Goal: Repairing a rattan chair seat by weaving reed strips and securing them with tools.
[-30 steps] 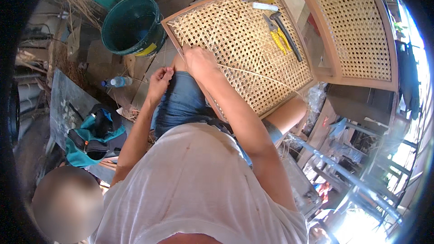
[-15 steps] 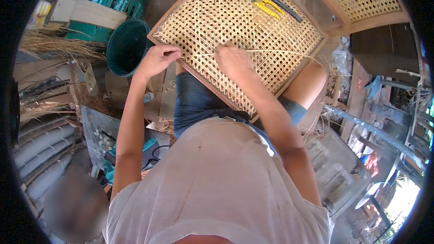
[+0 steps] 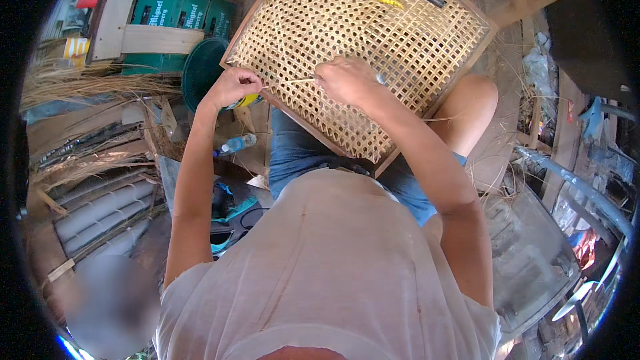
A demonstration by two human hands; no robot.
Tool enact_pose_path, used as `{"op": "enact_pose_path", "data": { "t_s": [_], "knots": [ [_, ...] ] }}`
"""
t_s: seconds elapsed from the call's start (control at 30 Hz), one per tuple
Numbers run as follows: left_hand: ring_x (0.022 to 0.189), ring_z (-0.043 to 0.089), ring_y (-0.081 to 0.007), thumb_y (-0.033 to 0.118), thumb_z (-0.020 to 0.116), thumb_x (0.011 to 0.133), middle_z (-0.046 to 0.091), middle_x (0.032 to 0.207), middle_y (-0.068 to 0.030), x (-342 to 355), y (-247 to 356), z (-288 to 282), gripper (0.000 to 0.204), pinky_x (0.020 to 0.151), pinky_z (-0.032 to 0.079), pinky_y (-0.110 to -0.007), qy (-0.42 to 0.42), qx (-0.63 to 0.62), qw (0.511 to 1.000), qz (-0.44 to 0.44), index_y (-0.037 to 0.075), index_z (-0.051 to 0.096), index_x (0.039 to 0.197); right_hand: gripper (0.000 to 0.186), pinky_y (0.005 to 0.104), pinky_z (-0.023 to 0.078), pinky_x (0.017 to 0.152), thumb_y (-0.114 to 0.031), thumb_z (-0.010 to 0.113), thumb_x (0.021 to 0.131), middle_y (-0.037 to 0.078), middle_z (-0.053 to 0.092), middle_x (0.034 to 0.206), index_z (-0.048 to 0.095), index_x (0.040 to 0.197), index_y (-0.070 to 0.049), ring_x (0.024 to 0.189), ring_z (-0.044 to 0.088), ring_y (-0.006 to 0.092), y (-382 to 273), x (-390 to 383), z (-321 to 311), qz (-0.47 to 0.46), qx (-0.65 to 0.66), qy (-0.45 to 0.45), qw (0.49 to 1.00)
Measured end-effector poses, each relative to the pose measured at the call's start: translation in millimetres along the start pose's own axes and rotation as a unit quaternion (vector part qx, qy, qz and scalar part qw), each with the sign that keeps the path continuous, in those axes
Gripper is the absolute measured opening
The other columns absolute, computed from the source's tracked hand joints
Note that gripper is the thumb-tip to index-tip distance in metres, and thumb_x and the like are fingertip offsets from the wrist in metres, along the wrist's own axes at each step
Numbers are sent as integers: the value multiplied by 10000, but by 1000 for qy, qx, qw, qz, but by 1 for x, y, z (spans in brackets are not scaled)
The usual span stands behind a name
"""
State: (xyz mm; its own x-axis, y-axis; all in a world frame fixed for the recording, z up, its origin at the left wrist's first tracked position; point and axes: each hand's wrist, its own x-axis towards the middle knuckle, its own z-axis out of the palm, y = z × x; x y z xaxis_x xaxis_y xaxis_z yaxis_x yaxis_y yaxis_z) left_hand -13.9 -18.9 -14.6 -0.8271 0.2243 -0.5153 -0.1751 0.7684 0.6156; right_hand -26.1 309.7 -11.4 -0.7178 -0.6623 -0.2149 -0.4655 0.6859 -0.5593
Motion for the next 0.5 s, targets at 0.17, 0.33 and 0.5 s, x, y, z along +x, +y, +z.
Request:
{"op": "enact_pose_path", "data": {
  "t_s": [0.17,0.33,0.5],
  "knots": [
    [782,657,-105,105,765,863,722,856,-37,5,8,5,108,756,538,-275,17,22,999,-29,-1,754,877,270,465,514,995,-310,565,1014,157,723,1078,713,1044,-86,1073,680,298,15,-7,-4,46,37,-32,998],
    [754,640,-89,87,778,860,712,843,-25,8,9,6,84,725,531,-265,37,-22,998,-39,13,740,854,349,488,460,1059,-365,564,1016,143,690,1215,711,1171,-90,1202,628,321,37,-16,-8,71,32,-39,996],
    [763,661,-106,56,784,813,731,824,-56,19,18,-1,87,715,528,-273,-1,14,996,-88,8,716,835,337,513,459,1052,-363,567,1016,144,692,1203,713,1140,-86,1202,626,319,41,-18,-7,59,56,-34,996]
  ]
}}
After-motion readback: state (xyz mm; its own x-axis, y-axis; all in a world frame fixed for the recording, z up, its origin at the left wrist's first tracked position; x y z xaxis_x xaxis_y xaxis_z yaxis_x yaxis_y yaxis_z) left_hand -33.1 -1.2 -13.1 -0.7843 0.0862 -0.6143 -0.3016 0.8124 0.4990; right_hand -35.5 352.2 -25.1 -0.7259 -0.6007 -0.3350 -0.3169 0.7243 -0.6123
